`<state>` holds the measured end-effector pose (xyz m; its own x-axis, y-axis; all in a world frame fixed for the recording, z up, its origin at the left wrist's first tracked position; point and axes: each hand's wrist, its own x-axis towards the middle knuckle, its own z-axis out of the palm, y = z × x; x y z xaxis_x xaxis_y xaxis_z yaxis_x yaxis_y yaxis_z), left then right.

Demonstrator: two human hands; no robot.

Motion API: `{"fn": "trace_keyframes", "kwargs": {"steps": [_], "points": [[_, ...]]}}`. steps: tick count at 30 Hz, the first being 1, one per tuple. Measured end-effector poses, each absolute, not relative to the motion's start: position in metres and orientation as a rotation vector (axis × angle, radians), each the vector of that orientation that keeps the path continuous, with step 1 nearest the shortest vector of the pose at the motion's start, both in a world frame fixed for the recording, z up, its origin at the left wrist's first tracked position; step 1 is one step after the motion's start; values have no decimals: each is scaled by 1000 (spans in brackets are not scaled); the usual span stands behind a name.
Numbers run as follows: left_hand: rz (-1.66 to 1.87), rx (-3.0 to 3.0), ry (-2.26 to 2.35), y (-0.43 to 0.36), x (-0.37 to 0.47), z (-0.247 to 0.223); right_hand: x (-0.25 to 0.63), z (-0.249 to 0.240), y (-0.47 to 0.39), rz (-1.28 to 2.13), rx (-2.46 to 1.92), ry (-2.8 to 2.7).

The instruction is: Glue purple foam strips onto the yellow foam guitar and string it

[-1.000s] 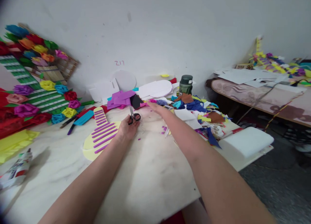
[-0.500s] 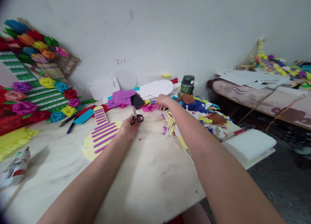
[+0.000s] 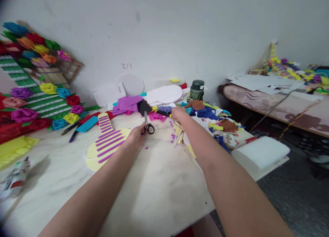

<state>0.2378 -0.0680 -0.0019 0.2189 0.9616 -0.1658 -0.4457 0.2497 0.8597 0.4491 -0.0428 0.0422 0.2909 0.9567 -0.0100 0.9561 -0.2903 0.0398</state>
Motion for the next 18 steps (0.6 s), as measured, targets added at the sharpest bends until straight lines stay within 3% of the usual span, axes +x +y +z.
{"fn": "trace_keyframes", "kwargs": {"steps": [7,13,18], "points": [[1124,737,800,-70,239,1,452,69,-38,23,2366,1909],[1095,842,871,-65,239,-7,452,74,-41,-127,2521,1955],[1037,1111,931,-66,240,-15,458,66,-31,-21,2716,1943]]}}
